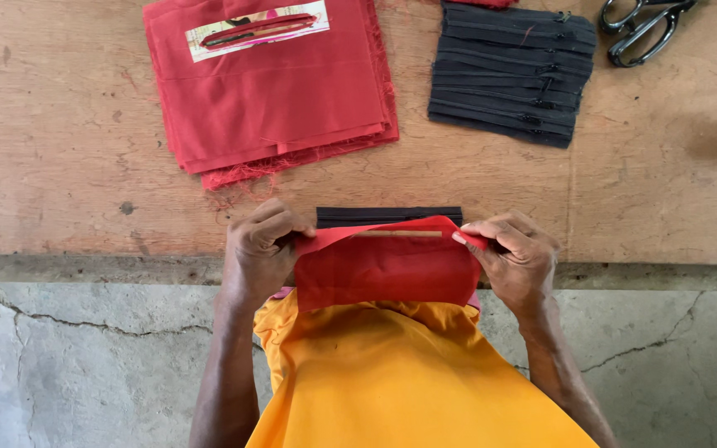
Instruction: The person repeatedly picks up a red fabric pouch and a black zipper, aligns the zipper with the pouch opening, and places the assembled pouch onto a stack. The person handles the pouches and zippers by hand throughout the process.
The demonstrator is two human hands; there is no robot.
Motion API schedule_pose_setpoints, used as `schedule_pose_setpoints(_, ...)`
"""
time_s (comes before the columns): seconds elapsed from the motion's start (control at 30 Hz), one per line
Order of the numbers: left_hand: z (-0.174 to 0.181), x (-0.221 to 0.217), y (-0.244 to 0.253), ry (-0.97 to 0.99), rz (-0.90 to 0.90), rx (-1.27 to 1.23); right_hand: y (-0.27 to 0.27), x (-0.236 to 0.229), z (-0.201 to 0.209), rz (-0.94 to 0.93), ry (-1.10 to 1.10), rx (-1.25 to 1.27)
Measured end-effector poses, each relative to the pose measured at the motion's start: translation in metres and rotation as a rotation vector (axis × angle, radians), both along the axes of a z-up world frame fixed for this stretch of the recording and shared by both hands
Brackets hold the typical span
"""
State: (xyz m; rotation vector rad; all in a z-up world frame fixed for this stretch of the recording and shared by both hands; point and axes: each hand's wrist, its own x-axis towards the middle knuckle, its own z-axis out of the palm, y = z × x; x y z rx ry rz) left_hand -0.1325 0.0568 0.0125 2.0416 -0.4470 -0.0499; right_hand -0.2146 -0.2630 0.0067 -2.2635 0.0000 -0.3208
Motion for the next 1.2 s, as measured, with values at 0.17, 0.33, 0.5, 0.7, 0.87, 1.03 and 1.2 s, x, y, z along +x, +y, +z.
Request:
schedule_pose_setpoints(0.17, 0.0019, 0.0004, 0.002, -0.022, 0.009, 0.055, 0.0025, 0.0008, 0.0041, -0.04, 0.035, -0.011)
schedule_pose_setpoints(0.33, 0.0032, 0.001, -0.001, -0.026, 0.014, 0.059, 0.0004, 0.0028, 0.0055, -0.003, -0.015, -0.046)
schedule_pose_setpoints(0.5, 0.0035, 0.0018, -0.0031, -0.018, 0.021, 0.038, 0.0001, 0.0033, 0.0059, 0.002, 0.0, -0.019)
schedule_pose_setpoints(0.7, 0.0053, 0.0034, -0.0045, -0.081, -0.001, 0.014, -0.0012, 0.0026, 0.0045, 0.0, 0.046, -0.01)
schedule_pose_setpoints(0.87, 0.0075, 0.0025, -0.0049, -0.056, -0.001, 0.039, -0.001, 0.0033, 0.0031, -0.004, 0.05, -0.041)
schedule_pose_setpoints(1.03, 0.0077, 0.0023, -0.0046, -0.062, -0.004, 0.027, -0.0006, 0.0049, 0.0056, -0.003, 0.051, -0.018)
schedule_pose_setpoints(1.2, 0.007, 0.0028, -0.0035, 0.016, 0.026, 0.011, -0.0002, 0.0084, 0.0076, -0.012, 0.078, 0.012)
